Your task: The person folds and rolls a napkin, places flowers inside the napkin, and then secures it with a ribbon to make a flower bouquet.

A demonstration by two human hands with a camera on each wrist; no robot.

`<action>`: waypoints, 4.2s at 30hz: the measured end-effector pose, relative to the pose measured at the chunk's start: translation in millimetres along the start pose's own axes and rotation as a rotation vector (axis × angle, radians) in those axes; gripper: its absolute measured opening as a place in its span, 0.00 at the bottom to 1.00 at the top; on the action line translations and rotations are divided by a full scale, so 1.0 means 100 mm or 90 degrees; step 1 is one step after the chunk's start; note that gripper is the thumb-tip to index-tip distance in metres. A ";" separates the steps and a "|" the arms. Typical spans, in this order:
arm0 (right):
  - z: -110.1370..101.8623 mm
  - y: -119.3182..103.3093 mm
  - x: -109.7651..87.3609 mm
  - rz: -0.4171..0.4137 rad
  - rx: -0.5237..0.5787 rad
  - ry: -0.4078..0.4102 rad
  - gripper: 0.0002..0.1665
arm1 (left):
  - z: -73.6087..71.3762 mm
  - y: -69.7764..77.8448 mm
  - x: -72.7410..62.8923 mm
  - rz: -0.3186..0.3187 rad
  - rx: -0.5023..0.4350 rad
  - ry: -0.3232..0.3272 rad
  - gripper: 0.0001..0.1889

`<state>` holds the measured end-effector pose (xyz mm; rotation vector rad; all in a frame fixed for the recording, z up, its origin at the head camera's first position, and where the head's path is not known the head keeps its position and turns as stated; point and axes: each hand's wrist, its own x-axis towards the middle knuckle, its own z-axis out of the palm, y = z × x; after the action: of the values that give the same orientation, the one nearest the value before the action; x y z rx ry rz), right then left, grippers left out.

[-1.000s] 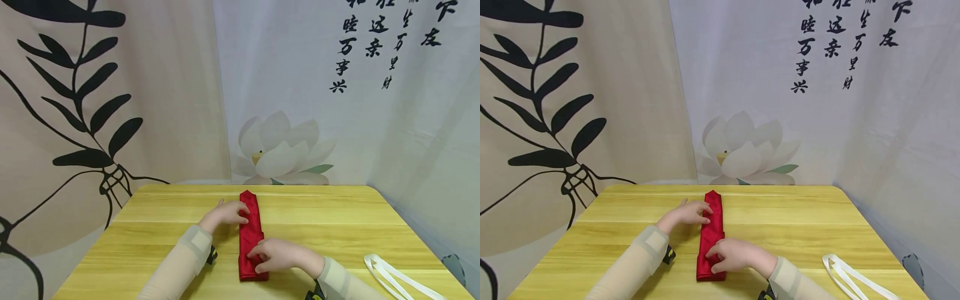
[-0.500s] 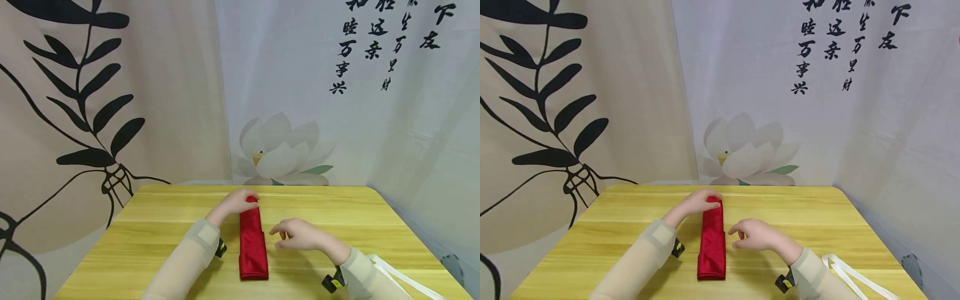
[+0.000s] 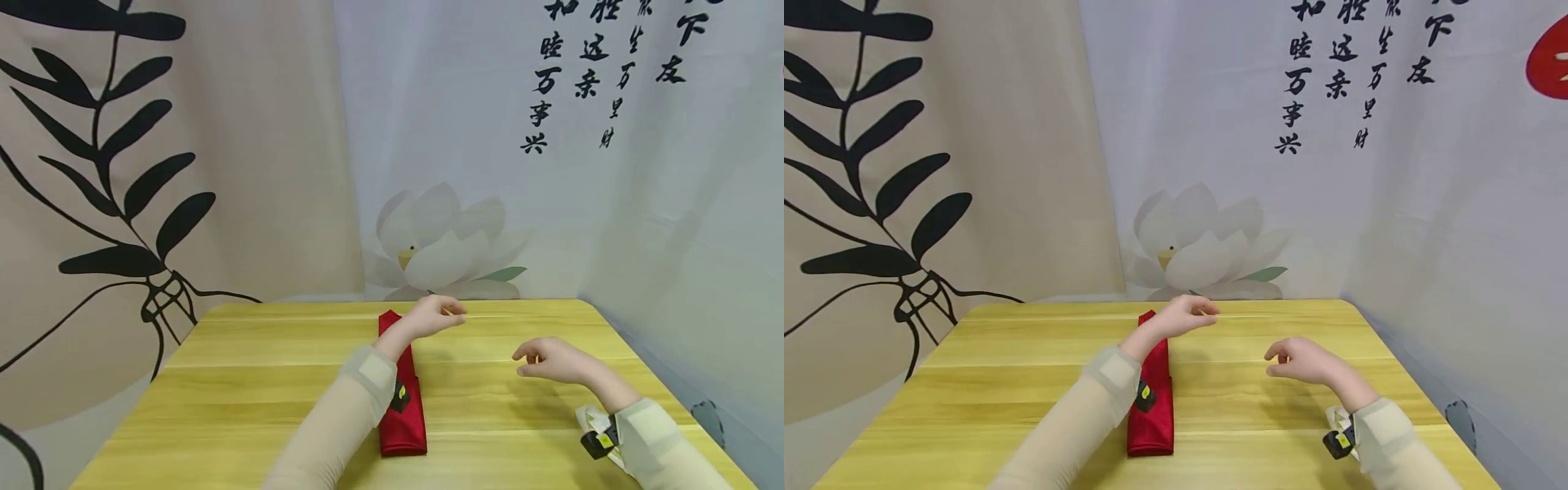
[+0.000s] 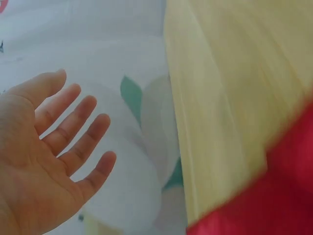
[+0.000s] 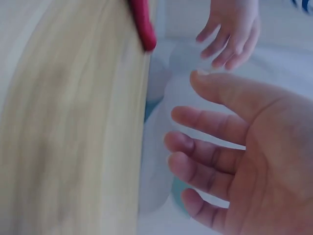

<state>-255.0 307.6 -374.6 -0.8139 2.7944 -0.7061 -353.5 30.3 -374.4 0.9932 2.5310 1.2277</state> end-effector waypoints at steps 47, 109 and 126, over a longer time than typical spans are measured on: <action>0.20 0.67 -0.34 0.088 0.205 0.067 0.08 | 1.73 0.45 0.24 -0.200 -0.431 -0.098 0.25; 0.40 -0.09 1.24 0.025 0.584 -0.109 0.20 | -0.44 -0.39 -0.39 -0.189 -0.236 -0.122 0.10; 0.33 0.07 1.25 0.028 0.586 -0.093 0.14 | -1.07 -0.69 -0.87 -0.222 -0.209 -0.074 0.11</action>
<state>-354.7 232.4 -407.7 -0.5596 1.9734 -1.6352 -364.3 -123.6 -368.6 0.5076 2.1958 1.3680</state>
